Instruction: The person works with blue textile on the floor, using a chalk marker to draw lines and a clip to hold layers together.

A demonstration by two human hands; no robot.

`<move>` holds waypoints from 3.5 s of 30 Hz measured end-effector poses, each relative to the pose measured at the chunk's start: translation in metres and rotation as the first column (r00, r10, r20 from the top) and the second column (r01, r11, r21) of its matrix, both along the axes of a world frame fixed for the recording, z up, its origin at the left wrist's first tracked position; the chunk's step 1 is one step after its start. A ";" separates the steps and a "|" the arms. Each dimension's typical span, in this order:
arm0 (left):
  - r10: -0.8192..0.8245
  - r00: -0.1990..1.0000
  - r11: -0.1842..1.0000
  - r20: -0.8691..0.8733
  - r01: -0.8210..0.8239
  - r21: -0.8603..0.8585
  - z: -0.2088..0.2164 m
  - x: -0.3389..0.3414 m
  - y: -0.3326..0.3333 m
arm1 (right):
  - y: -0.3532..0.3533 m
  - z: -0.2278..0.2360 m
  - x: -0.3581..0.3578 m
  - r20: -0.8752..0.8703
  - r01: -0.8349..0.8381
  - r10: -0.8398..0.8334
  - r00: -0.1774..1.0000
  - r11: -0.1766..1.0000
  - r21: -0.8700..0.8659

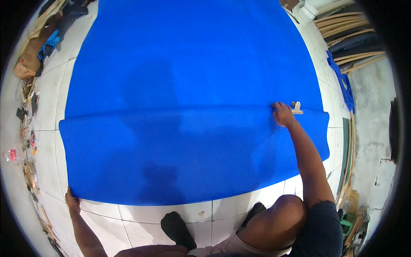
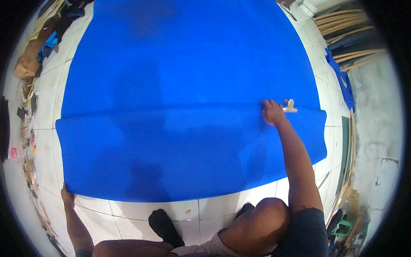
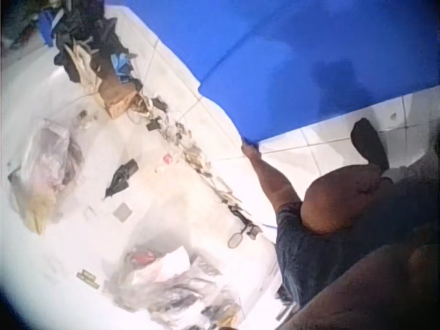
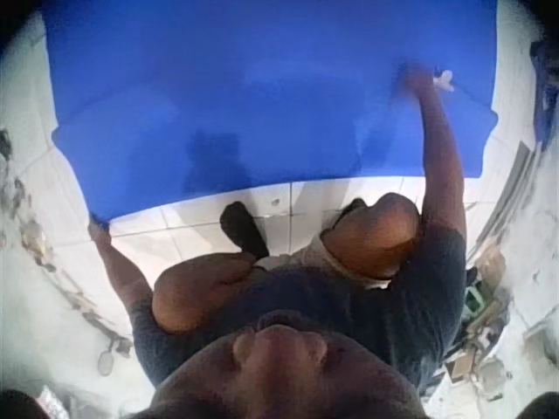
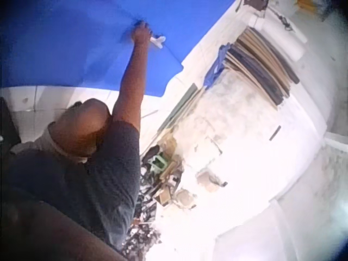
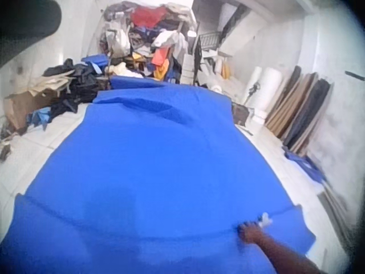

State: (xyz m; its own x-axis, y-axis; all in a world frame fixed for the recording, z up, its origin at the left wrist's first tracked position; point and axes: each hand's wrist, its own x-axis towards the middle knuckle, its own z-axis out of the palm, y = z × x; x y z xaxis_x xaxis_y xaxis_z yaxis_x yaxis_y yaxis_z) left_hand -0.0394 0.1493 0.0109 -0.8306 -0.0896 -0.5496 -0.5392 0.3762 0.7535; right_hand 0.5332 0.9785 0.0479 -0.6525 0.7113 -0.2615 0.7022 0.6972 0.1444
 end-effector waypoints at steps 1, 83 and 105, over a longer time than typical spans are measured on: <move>-0.022 0.999 1.000 0.028 0.022 -0.009 0.000 0.002 -0.001 | 0.001 -0.003 -0.004 -0.013 0.023 -0.024 1.000 0.999 -0.021; -0.998 -0.058 -0.034 0.014 0.369 -0.929 0.001 0.308 0.277 | 0.043 0.041 0.103 -0.751 0.439 -0.459 0.474 0.863 -0.251; -0.858 0.476 0.510 -0.193 0.750 -0.421 0.007 0.239 0.176 | -0.386 -0.013 0.295 -0.041 0.273 -0.755 -0.655 -0.185 -0.944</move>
